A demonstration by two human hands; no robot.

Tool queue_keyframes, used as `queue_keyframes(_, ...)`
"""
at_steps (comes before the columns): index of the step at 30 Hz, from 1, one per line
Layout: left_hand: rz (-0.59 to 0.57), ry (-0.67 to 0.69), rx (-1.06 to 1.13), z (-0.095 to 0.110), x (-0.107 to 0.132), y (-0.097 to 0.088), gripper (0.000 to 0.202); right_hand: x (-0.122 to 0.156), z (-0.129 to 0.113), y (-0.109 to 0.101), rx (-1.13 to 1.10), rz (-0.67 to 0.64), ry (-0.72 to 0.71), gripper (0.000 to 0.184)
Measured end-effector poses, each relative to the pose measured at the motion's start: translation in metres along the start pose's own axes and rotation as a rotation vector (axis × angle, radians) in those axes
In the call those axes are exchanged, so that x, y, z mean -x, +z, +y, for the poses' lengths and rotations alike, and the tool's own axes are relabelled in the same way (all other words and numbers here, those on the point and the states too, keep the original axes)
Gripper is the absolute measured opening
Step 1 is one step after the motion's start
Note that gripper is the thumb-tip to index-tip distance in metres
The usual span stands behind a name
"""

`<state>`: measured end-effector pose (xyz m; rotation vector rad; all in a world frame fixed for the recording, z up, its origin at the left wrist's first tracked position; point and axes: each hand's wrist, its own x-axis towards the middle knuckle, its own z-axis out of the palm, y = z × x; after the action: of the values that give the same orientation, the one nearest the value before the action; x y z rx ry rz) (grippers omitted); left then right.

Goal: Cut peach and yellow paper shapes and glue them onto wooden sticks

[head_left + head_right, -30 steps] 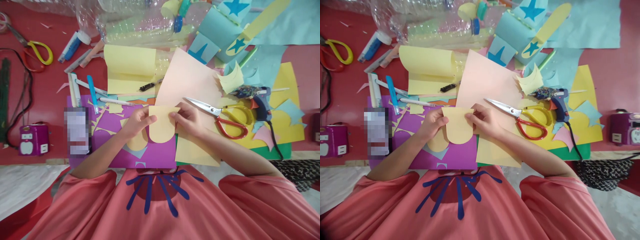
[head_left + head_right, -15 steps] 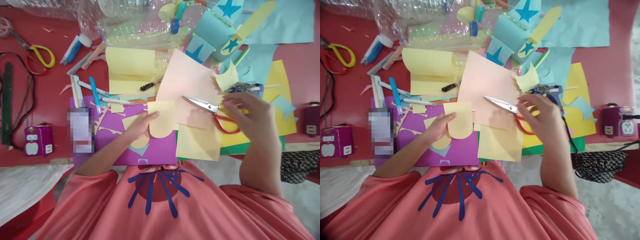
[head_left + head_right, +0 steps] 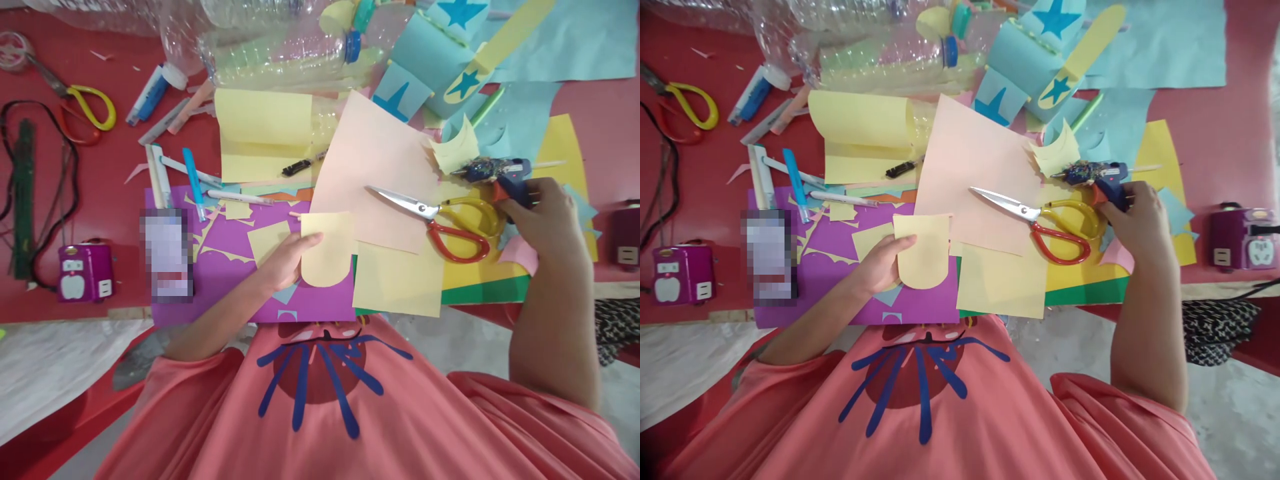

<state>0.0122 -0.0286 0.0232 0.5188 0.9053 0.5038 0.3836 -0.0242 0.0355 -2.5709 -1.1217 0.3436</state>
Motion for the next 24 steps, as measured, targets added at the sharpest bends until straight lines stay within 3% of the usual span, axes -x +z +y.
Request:
queue_keyframes(5,0.013,0.003,0.018,-0.002,-0.004,-0.001,0.041,0.005,-0.008,-0.014,-0.541,0.034,0.184,0.046)
queue_keyframes(7,0.024,-0.013,0.026,-0.002,-0.005,-0.001,0.036,0.016,-0.012,-0.024,-0.711,-0.005,0.143,0.038)
queue_keyframes(9,0.024,-0.032,0.044,-0.003,-0.007,-0.001,0.031,0.032,-0.015,-0.032,-0.826,-0.223,0.031,0.032)
queue_keyframes(11,0.033,-0.048,0.08,-0.006,-0.009,0.0,0.026,0.052,-0.016,-0.034,-0.916,-0.504,-0.044,0.045)
queue_keyframes(13,0.058,-0.057,0.124,-0.009,-0.01,0.001,0.022,0.073,-0.017,-0.031,-1.011,-0.791,-0.045,0.047)
queue_keyframes(15,0.088,-0.061,0.143,-0.012,-0.011,0.003,0.021,0.091,-0.018,-0.023,-1.073,-0.978,-0.02,0.045)
queue_keyframes(20,0.046,-0.065,0.109,-0.018,-0.015,0.002,0.028,0.118,-0.03,-0.001,-1.052,-0.948,0.137,0.039)
queue_keyframes(24,-0.014,-0.055,0.102,-0.019,-0.017,-0.005,0.033,0.124,-0.043,0.011,-0.998,-1.008,0.078,0.02)
